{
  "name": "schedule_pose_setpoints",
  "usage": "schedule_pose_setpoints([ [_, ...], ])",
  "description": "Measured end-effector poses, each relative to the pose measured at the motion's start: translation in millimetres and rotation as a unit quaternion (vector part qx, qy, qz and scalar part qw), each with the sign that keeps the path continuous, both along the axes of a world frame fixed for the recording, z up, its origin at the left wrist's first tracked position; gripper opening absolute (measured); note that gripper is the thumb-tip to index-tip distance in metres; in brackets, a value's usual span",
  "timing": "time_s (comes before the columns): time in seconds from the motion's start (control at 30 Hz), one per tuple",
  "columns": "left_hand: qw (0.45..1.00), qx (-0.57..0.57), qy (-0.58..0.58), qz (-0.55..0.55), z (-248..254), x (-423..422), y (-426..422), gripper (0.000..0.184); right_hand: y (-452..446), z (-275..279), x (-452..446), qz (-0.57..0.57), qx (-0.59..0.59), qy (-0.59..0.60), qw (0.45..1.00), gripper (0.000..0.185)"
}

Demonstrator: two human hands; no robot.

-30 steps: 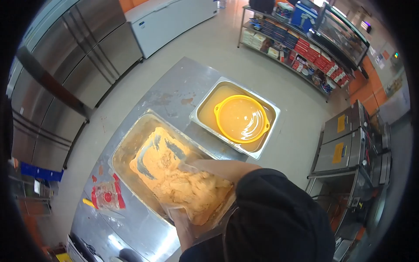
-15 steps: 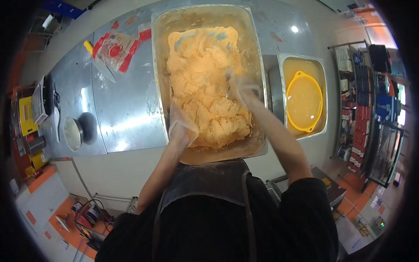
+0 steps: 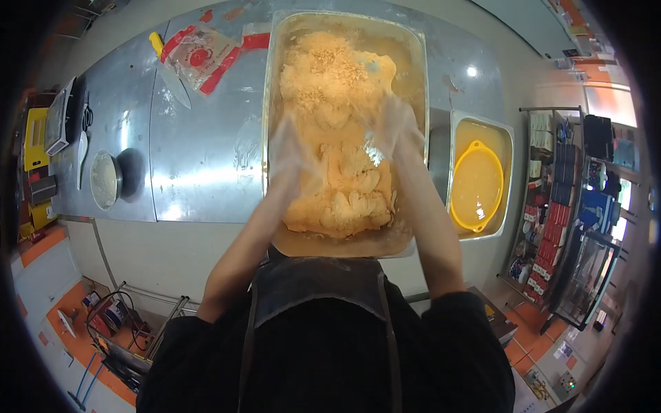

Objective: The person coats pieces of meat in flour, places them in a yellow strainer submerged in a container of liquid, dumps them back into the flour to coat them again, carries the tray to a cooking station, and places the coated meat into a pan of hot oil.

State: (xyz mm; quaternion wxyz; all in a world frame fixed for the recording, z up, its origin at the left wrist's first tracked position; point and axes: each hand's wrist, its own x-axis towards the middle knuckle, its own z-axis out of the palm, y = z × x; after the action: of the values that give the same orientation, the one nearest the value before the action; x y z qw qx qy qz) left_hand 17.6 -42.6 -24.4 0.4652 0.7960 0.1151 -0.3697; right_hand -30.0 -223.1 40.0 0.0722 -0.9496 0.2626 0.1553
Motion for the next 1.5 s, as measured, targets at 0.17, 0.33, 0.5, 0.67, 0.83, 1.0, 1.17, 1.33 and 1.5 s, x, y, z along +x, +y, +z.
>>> schedule_pose_setpoints([
  [0.17, 0.948, -0.173, 0.214, 0.16, -32, -74, 35, 0.041, 22, -88, -91, -0.238, 0.288, -0.059, 0.926, 0.023],
  [0.33, 0.928, -0.165, 0.277, 0.187, -27, -56, -16, 0.044, 59, -97, -60, -0.528, 0.627, -0.177, 0.544, 0.026],
  [0.5, 0.853, -0.395, 0.258, 0.223, 13, 15, -9, 0.042, 16, -8, -30, 0.022, 0.041, 0.012, 0.999, 0.031],
  [0.67, 0.906, -0.339, 0.17, 0.186, -7, -24, 35, 0.028, -3, -58, -67, -0.261, 0.393, -0.224, 0.853, 0.022],
  [0.83, 0.919, -0.124, 0.348, 0.14, -34, -97, 34, 0.033, 47, -122, -128, -0.137, 0.325, -0.035, 0.935, 0.022],
  [1.0, 0.894, -0.2, 0.336, 0.219, 7, -50, 7, 0.04, 72, -94, -61, -0.471, 0.661, -0.192, 0.551, 0.017],
  [1.17, 0.896, -0.35, 0.228, 0.152, -25, -30, 40, 0.027, -8, -95, -102, -0.289, 0.681, -0.322, 0.59, 0.026],
  [1.33, 0.887, -0.106, 0.377, 0.243, -17, -85, 37, 0.024, 51, -117, -137, -0.51, 0.496, -0.138, 0.689, 0.023],
  [1.5, 0.878, -0.196, 0.356, 0.251, 0, -76, 1, 0.026, 78, -97, -73, -0.57, 0.661, -0.175, 0.455, 0.027],
])
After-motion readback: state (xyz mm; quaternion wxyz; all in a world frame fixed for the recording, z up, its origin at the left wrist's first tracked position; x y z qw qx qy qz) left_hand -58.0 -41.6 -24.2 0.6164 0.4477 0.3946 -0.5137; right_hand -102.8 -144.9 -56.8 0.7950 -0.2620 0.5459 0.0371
